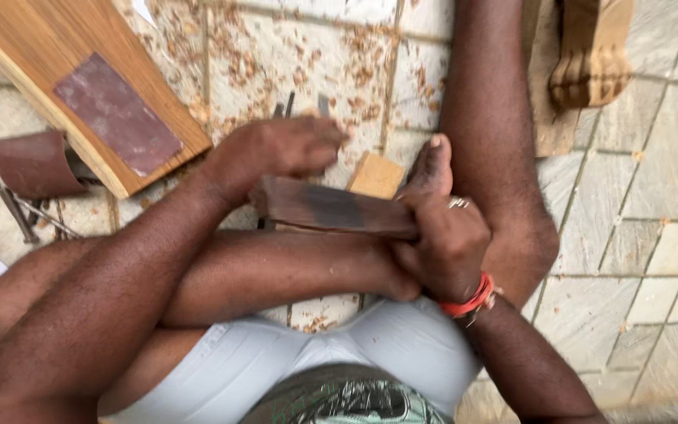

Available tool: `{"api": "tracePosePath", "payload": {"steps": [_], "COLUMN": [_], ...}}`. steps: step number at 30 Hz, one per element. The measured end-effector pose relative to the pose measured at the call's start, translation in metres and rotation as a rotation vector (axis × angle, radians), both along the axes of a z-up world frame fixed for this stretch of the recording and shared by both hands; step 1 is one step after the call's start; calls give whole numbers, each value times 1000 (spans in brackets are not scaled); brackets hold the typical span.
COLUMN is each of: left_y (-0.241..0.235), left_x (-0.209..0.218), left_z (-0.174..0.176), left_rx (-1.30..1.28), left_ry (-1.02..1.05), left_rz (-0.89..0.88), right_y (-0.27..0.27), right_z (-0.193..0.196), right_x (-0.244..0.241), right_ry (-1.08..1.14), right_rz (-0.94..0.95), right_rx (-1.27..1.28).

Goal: The person sits cross-legged on a tiled floor and carves a wooden piece shaped like a hand using a chisel and a wooden mallet. They repeatedly strike the chisel to shape the wood, occasionally pause to inspect the piece, and use sandpaper to smooth the surface.

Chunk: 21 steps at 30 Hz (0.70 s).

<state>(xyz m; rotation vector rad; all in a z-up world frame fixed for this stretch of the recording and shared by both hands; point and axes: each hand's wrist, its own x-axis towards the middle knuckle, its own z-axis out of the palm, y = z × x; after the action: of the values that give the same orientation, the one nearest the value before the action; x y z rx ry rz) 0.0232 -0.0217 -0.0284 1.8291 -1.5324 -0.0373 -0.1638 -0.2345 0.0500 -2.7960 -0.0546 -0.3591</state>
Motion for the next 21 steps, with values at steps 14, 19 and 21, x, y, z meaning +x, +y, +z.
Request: {"api": "tracePosePath", "payload": {"steps": [14, 19, 21], "left_y": [30, 29, 29], "left_x": [16, 14, 13], "left_z": [20, -14, -25], "left_rx": [285, 492, 535], "left_ry": [673, 439, 335], "left_rz": [794, 767, 791], "right_y": [-118, -138, -133], "right_z": [-16, -40, -46], "right_x": [7, 16, 17], "right_ry": [145, 153, 133], "right_rz": [-385, -456, -448], "right_rx": [1991, 2263, 2139]}}
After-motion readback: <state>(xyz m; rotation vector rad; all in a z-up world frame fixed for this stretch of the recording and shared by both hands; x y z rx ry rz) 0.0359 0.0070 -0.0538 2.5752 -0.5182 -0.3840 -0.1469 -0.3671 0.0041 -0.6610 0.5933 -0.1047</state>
